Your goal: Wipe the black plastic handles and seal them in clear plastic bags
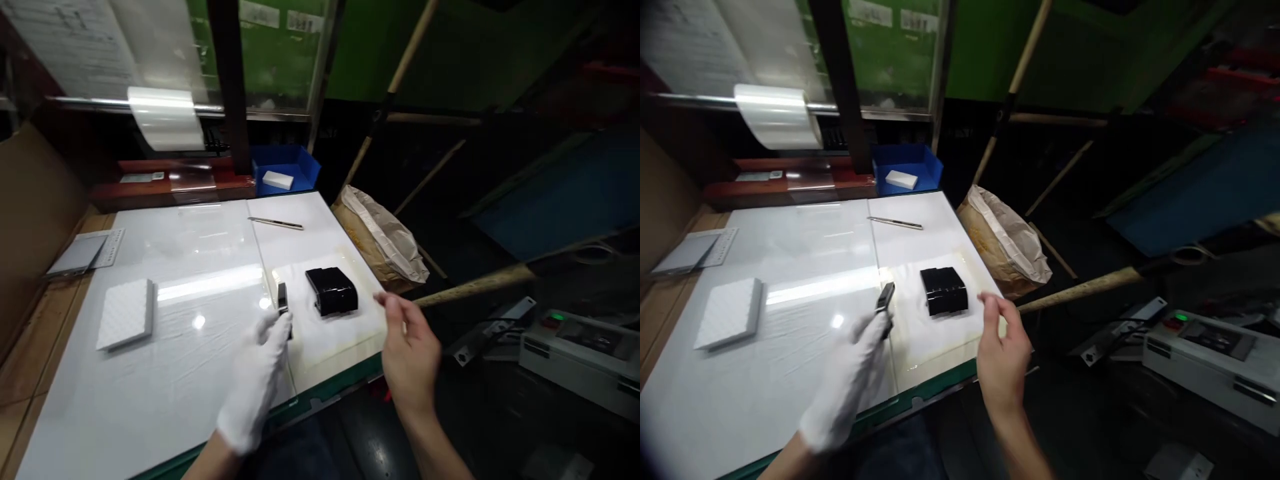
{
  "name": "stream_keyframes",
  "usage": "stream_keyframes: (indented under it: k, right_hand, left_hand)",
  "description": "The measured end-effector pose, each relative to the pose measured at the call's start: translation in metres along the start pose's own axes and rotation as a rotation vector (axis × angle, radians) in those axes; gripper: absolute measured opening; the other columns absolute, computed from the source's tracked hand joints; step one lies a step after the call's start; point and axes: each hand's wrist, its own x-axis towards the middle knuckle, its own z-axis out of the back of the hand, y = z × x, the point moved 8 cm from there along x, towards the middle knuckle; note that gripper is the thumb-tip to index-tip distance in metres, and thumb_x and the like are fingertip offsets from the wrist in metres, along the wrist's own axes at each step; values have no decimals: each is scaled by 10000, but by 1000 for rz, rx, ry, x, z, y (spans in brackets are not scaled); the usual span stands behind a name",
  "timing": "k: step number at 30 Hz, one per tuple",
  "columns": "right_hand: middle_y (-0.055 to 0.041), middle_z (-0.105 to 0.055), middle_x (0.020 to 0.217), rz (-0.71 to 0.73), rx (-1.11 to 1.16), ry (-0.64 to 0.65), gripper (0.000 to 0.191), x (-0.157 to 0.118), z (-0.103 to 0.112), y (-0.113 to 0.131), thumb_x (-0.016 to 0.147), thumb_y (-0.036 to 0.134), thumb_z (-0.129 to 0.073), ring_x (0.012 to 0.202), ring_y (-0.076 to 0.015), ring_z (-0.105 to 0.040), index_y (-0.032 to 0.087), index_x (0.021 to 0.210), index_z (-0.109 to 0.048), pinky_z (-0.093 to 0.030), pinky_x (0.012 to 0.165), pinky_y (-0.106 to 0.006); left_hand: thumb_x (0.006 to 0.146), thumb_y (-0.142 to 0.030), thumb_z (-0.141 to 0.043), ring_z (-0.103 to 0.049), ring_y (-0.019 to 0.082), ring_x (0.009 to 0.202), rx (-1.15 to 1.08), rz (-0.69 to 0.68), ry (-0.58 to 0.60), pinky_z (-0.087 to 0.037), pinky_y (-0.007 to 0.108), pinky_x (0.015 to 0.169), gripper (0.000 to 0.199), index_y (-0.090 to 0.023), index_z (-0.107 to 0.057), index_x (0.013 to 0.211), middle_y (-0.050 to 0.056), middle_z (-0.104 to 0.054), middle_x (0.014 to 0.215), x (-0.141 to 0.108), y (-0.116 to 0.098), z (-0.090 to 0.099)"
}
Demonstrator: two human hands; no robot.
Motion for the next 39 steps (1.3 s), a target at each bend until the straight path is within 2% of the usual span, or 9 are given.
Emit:
stream_keyframes:
  k: [4, 7, 12, 19, 23, 28, 33, 37, 39]
  right_hand:
    - [-43, -712, 854, -103, 194, 554, 392, -73, -67, 41, 917, 596, -608, 869, -204, -654, 218, 862, -696, -522, 836, -309]
    - [-44, -707, 892, -263, 349, 1028, 445, -142, -133, 71, 918, 638, -578, 816, -173, -639, 211, 958, -697, -525, 759, -274]
    - [-13, -673, 801, -326, 270, 1367, 464, -209, -190, 99, 874, 663, -628, 745, -142, -590, 201, 851, -672, -484, 750, -253]
    - [-19, -664, 809, -279, 92, 1433, 443, -231, -213, 104, 841, 659, -675, 761, -171, -606, 216, 825, -678, -503, 698, -258]
    - [-50, -685, 1162, 227, 45, 1412, 484, -218, -261, 149, 921, 645, -569, 1020, -250, -640, 330, 1279, -650, -544, 895, -394]
    - [-178, -541, 1427, 954, -263, 895, 635, -218, -309, 190, 950, 684, -448, 1316, -432, -453, 181, 1292, -629, -440, 992, -690]
    - [-133, -640, 1206, 849, -124, 918, 397, -208, -275, 154, 977, 553, -456, 1145, -336, -595, 204, 944, -641, -544, 900, -525]
    - [-80, -604, 1403, 212, 9, 824, 472, -148, -201, 100, 935, 592, -542, 1269, -355, -579, 323, 1318, -609, -546, 956, -535]
    - [-51, -603, 1429, 132, 62, 774, 455, -141, -163, 97, 977, 542, -516, 1277, -342, -589, 370, 1395, -569, -573, 926, -510]
  left_hand:
    - [730, -626, -773, -417, 64, 374, -578, 185, -243, -484, 207, 478, 440, -212, -710, 865, -52, -571, 509, -62, 36, 89]
    - [712, -639, -780, -299, 48, 292, -873, 264, -170, -370, 162, 367, 441, -208, -685, 725, -87, -330, 322, -94, 61, 129]
    - [675, -686, -785, -257, 35, 315, -955, 238, -98, -224, 134, 348, 539, -156, -695, 715, -97, -234, 320, -113, 80, 176]
    - [815, -774, -559, -324, 58, 341, -458, 146, -414, -229, 189, 388, 643, -142, -664, 756, -53, -402, 384, -127, 78, 238]
    - [821, -585, -711, -645, 159, 731, -169, -114, -661, -503, 238, 720, 408, -181, -739, 874, 34, -695, 759, -145, 59, 272]
    - [936, -545, -568, -716, 201, 838, -98, -92, -735, -571, 303, 812, 424, -211, -670, 1175, 58, -760, 912, -149, 72, 285]
    - [944, -365, -617, -711, 193, 1000, 123, -327, -740, -566, 286, 896, 263, -255, -666, 1177, 57, -740, 1124, -133, 49, 263]
    - [941, -235, -640, -710, 169, 1016, 206, -605, -639, -544, 260, 943, 246, -291, -699, 1173, 22, -748, 1081, -113, 28, 222]
    - [923, -218, -667, -724, 171, 979, 274, -670, -598, -557, 261, 924, 271, -276, -699, 1185, 26, -760, 1066, -104, 24, 203]
